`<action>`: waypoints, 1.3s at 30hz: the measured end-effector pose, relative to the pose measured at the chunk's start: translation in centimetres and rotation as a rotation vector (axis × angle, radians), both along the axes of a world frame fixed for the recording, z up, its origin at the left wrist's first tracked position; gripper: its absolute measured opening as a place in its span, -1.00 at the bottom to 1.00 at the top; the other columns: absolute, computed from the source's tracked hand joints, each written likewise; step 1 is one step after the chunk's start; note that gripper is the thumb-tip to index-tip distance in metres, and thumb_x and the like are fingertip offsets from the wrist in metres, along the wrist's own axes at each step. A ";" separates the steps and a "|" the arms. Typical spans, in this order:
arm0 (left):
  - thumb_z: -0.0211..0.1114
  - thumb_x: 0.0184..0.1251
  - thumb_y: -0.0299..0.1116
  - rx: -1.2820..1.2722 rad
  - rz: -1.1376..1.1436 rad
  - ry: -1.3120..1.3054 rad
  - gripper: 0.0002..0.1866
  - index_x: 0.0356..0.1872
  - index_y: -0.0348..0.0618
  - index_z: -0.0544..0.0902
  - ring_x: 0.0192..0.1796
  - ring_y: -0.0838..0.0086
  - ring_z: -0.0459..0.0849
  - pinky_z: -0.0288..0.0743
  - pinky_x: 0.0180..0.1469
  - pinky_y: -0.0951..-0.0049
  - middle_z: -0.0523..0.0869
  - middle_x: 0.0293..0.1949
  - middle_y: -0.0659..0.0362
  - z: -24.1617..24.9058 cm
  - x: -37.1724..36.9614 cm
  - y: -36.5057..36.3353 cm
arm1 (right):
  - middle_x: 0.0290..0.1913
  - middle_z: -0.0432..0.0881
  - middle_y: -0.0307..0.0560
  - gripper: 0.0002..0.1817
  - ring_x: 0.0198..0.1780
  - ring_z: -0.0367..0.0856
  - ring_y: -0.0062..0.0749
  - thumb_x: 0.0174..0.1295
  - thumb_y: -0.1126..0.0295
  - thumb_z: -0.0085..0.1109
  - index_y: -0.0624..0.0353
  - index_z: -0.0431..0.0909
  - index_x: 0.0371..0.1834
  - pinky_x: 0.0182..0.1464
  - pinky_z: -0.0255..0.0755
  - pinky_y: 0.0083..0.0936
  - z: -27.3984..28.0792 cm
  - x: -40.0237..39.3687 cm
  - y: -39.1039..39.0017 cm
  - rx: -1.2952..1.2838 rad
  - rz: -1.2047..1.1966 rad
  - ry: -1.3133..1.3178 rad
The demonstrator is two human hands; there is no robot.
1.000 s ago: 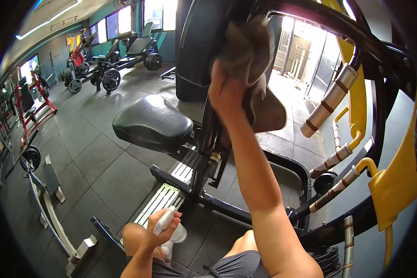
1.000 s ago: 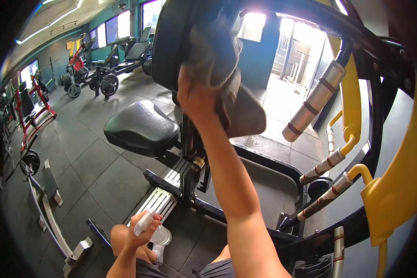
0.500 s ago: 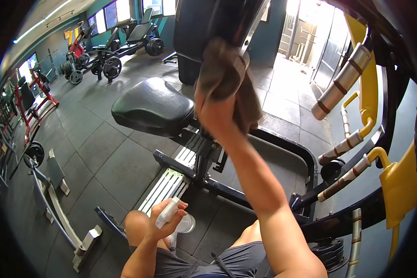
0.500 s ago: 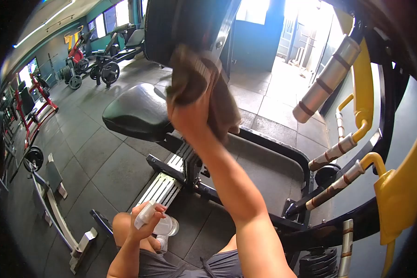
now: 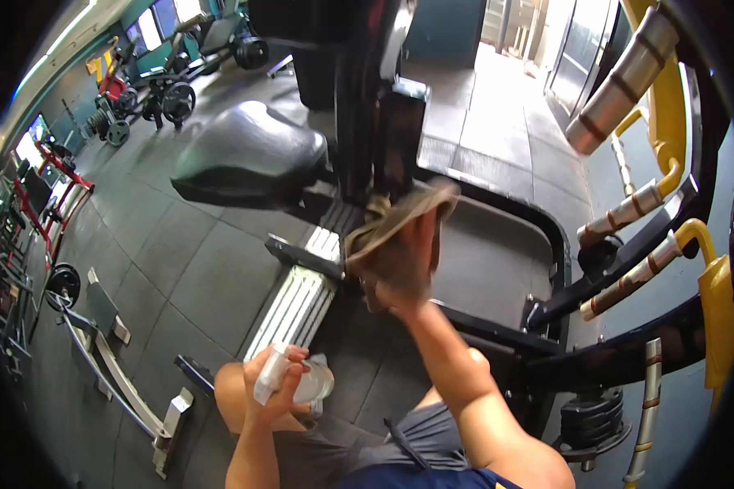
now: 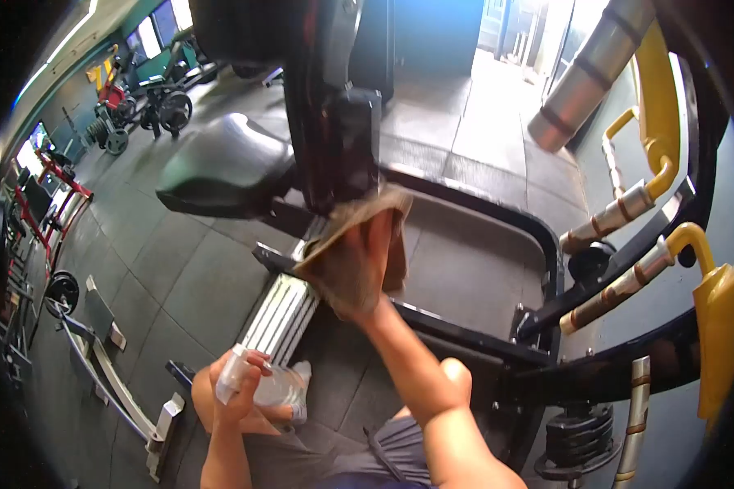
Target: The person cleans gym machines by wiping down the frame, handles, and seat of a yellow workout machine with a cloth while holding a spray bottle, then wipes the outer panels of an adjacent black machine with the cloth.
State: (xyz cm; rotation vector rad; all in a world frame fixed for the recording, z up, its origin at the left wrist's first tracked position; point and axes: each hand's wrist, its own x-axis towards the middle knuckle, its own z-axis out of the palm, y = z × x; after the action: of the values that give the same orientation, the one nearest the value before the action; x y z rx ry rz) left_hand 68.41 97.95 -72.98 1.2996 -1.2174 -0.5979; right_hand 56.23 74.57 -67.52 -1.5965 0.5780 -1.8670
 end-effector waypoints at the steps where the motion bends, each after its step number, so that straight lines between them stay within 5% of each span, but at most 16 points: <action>1: 0.29 0.32 -0.44 -0.021 -0.011 -0.030 -0.84 -0.29 -0.39 0.64 -0.29 0.40 0.76 0.64 -0.19 0.42 0.73 -0.29 0.02 0.0 0.1 -0.3 | 0.10 0.53 0.20 -0.38 0.14 0.46 0.23 0.06 0.37 0.35 0.41 0.44 0.20 0.21 0.39 -0.02 1.8 0.0 -1.7 0.150 0.054 -0.152; 7: 0.30 0.31 -0.42 0.023 -0.023 -0.027 -0.82 -0.31 -0.38 0.63 -0.32 0.45 0.74 0.61 -0.23 0.47 0.71 -0.26 -0.04 1.1 -0.2 0.1 | -0.05 0.62 0.12 -0.45 0.04 0.56 -0.21 0.56 0.05 -0.23 0.42 0.46 0.11 0.16 0.39 -0.30 -4.8 -3.4 -15.0 0.172 -0.077 0.228; 16: 0.32 0.31 -0.45 0.005 -0.046 0.078 -0.85 -0.27 -0.37 0.64 -0.34 0.46 0.74 0.62 -0.24 0.49 0.72 -0.21 -0.03 0.1 0.3 -0.1 | -0.13 0.63 -0.01 -0.58 -0.09 0.56 -0.28 0.46 0.11 -0.13 0.29 0.51 0.00 0.02 0.44 -0.34 -21.2 1.0 -10.1 0.705 0.161 -0.131; 23: 0.33 0.32 -0.41 -0.016 -0.062 -0.065 -0.83 -0.28 -0.36 0.64 -0.33 0.46 0.74 0.62 -0.24 0.49 0.73 -0.23 -0.01 -0.4 0.8 0.0 | -0.20 0.63 -0.11 -0.67 -0.19 0.56 -0.33 0.39 0.17 -0.05 0.19 0.56 -0.09 -0.09 0.47 -0.37 -22.2 1.1 -9.7 0.970 0.484 -0.307; 31: 0.31 0.33 -0.36 -0.011 -0.019 -0.027 -0.79 -0.29 -0.37 0.64 -0.39 0.44 0.74 0.62 -0.34 0.51 0.72 -0.24 -0.03 0.3 1.4 0.6 | -0.27 0.64 -0.22 -0.78 -0.31 0.57 -0.40 0.30 0.23 0.04 0.08 0.61 -0.19 -0.21 0.52 -0.41 -18.3 -1.2 -9.2 0.950 0.477 -0.436; 34: 0.31 0.33 -0.38 -0.037 -0.042 -0.064 -0.80 -0.29 -0.37 0.64 -0.40 0.46 0.73 0.62 -0.36 0.52 0.71 -0.22 -0.04 0.1 1.4 0.1 | -0.28 0.62 -0.23 -0.77 -0.32 0.56 -0.42 0.33 0.20 0.04 0.07 0.59 -0.18 -0.24 0.51 -0.44 -20.0 2.4 -11.1 0.737 0.337 -0.318; 37: 0.27 0.37 -0.22 0.036 -0.066 -0.105 -0.70 -0.30 -0.34 0.61 -0.37 0.38 0.71 0.59 -0.16 0.36 0.68 -0.27 -0.07 0.4 0.6 -0.5 | -0.28 0.61 -0.24 -0.77 -0.33 0.55 -0.45 0.35 0.17 0.04 0.06 0.58 -0.18 -0.27 0.50 -0.47 -20.9 2.7 -11.6 0.638 0.315 -0.216; 39: 0.30 0.34 -0.33 -0.030 -0.119 -0.039 -0.77 -0.28 -0.37 0.63 -0.40 0.42 0.72 0.61 -0.31 0.47 0.70 -0.24 -0.07 -0.3 0.2 -1.2 | -0.28 0.60 -0.25 -0.76 -0.34 0.54 -0.46 0.37 0.15 0.04 0.06 0.57 -0.18 -0.29 0.49 -0.50 -21.6 2.1 -11.5 0.631 0.335 -0.158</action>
State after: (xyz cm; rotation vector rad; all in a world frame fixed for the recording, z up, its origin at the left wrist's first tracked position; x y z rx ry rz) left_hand 68.66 96.77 -73.31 1.2244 -1.3374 -0.6393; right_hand 58.36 63.02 -89.09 -1.0434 0.6928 -1.3612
